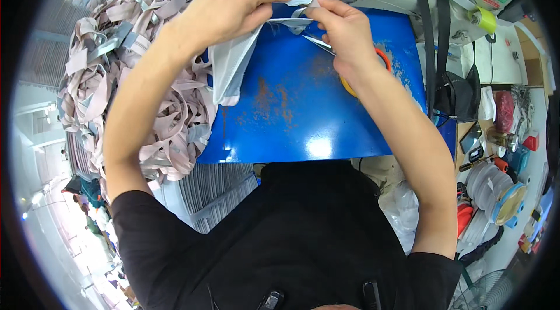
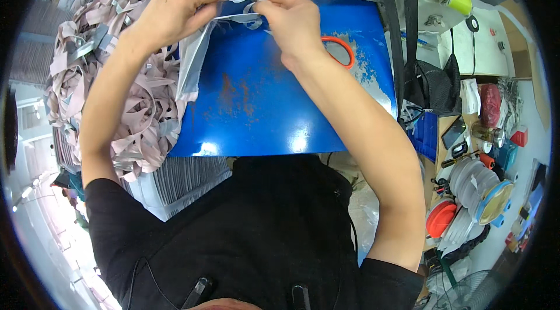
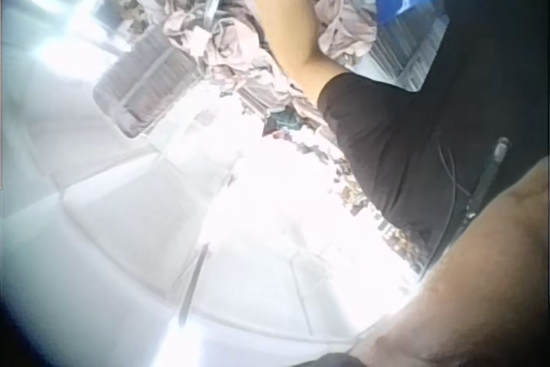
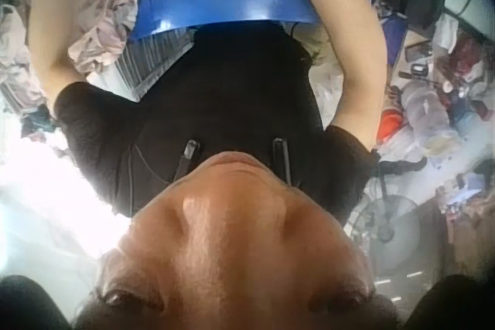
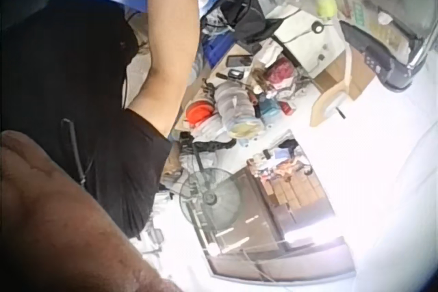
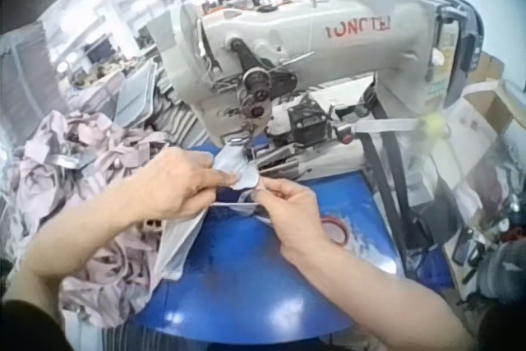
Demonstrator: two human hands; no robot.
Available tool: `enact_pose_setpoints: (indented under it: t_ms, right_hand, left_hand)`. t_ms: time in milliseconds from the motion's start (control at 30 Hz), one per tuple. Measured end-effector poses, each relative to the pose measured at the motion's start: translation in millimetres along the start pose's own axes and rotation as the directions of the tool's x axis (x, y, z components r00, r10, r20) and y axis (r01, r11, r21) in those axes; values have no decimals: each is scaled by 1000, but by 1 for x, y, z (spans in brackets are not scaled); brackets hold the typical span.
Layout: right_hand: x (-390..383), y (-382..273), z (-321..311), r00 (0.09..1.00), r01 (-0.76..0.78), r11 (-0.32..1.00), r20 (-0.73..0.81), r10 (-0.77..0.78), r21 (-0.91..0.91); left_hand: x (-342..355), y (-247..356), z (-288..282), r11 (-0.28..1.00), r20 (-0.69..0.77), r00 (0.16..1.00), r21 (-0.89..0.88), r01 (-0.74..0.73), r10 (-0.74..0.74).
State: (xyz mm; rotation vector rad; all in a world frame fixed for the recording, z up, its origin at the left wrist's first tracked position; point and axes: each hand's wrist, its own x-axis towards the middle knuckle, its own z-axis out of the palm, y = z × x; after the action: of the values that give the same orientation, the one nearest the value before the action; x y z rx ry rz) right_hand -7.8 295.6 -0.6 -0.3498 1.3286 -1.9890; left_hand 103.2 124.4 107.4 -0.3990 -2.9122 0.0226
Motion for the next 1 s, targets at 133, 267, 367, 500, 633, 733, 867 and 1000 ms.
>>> enact_pose_setpoints:
  t_ms: [133, 267, 367, 500, 633, 733, 867, 1000]
  right_hand:
    - [-2, -11, -2, 985, -174, 985, 11, 174, -13]
    - [8, -6, 2, 979, -199, 980, -33, 200, 26]
    - [11, -5, 6, 977, -209, 976, -41, 211, 53]
    - [14, -2, 8, 979, -198, 979, -35, 200, 54]
    - [16, 1, 8, 981, -190, 979, -33, 193, 79]
    - [17, 1, 6, 980, -191, 977, -38, 195, 92]
    - [16, 3, 6, 982, -185, 975, -10, 187, 125]
    - [14, 0, 7, 985, -170, 977, -7, 172, 127]
  left_hand:
    - [10, -2, -8, 997, 60, 996, 51, -62, 59]
    - [17, 10, -4, 987, 85, 996, 159, 17, -31]
    - [20, 16, 4, 970, 103, 990, 231, 71, -97]
    - [20, 25, 8, 945, 83, 984, 305, 122, -155]
    - [22, 31, 12, 939, 71, 980, 308, 153, -183]
    - [25, 36, 16, 930, 69, 973, 317, 186, -218]
    - [29, 50, 24, 911, 58, 957, 328, 250, -283]
    - [33, 55, 31, 911, -4, 952, 289, 293, -305]
